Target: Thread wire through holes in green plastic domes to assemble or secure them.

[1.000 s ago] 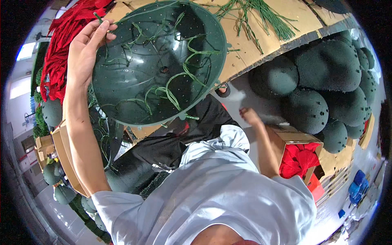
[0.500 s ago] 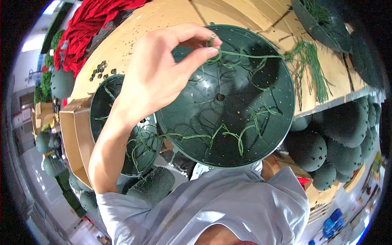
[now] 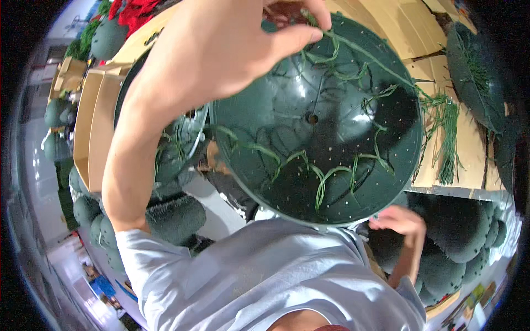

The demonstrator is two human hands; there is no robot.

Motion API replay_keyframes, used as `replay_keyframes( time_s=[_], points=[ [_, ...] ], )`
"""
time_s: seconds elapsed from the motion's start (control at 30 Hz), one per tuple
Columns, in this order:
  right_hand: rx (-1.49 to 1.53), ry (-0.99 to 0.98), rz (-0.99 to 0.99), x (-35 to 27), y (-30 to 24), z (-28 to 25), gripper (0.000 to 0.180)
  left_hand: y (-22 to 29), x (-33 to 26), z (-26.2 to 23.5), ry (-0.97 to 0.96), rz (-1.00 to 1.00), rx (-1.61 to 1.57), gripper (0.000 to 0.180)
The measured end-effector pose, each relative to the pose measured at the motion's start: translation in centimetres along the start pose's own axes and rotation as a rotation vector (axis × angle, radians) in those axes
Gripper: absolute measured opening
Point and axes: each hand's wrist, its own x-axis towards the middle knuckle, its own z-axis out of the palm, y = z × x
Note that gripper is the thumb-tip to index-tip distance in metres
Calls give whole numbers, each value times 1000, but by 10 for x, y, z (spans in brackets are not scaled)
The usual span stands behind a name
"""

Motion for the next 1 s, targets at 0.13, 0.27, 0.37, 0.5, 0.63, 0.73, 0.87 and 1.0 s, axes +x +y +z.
replay_keyframes(
  time_s=[0.13,0.27,0.37,0.5,0.63,0.73,0.87,1.0],
  points=[
    [-178,-23,-1052,-143,-118,-13,32,6,2,10,55,113,-17,13],
    [-407,970,-1057,-103,-273,10,49,20,13,21,-23,-196,-61,16],
    [-892,941,-952,-54,-355,33,43,42,5,12,11,-394,-63,16],
    [-565,379,-1240,18,-386,-40,41,30,2,21,142,-388,-33,15],
    [-394,99,-962,16,-402,-43,33,23,-12,17,285,-333,29,15],
    [-286,8,-944,24,-410,-38,24,27,-39,16,364,-334,228,20],
    [-518,304,-1035,24,-393,-53,29,48,-103,38,764,-126,-193,23],
    [-585,407,-1189,20,-397,-40,26,22,-237,78,418,246,-1132,32]
  ],
)
